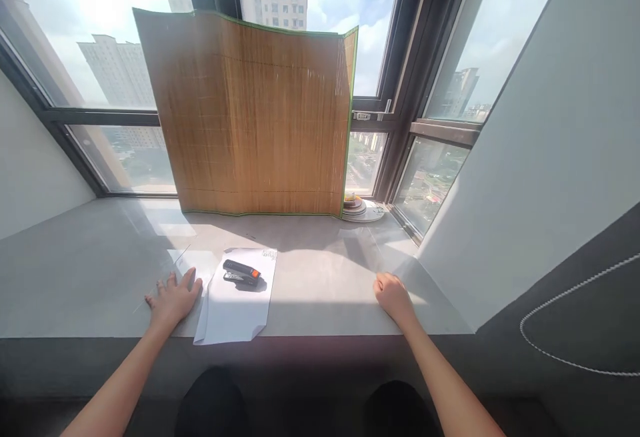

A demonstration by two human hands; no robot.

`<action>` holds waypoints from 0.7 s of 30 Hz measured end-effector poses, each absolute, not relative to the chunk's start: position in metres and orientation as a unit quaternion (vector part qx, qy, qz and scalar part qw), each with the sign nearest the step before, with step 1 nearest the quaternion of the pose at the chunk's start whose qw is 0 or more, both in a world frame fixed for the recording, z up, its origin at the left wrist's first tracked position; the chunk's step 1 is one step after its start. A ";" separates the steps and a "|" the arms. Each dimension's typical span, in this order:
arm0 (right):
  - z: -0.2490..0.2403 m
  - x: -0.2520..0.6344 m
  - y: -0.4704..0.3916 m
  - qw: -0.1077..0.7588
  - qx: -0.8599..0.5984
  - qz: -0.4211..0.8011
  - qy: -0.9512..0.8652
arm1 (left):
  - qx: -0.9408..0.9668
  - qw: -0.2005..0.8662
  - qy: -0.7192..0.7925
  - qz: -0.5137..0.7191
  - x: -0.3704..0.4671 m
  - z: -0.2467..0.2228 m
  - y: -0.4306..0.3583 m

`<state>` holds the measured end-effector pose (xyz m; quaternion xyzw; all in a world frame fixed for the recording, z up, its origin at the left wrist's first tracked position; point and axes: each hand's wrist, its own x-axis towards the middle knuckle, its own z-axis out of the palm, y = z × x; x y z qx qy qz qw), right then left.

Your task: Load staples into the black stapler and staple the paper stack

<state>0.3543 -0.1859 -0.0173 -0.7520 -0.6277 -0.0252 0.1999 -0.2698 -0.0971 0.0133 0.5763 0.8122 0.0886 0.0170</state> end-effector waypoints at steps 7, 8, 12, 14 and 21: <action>-0.020 0.360 -0.189 0.205 -0.747 -0.033 -0.631 | 0.573 0.014 0.814 0.095 -0.270 0.014 -0.094; -0.020 0.360 -0.189 0.206 -0.745 -0.032 -0.634 | 0.572 0.014 0.815 0.094 -0.270 0.015 -0.094; -0.023 0.362 -0.188 0.212 -0.740 -0.030 -0.638 | 0.571 0.028 0.815 0.093 -0.269 0.019 -0.093; -0.025 0.362 -0.188 0.212 -0.743 -0.031 -0.634 | 0.569 0.034 0.816 0.093 -0.270 0.020 -0.093; -0.024 0.361 -0.187 0.205 -0.747 -0.032 -0.632 | 0.570 0.033 0.816 0.086 -0.270 0.023 -0.093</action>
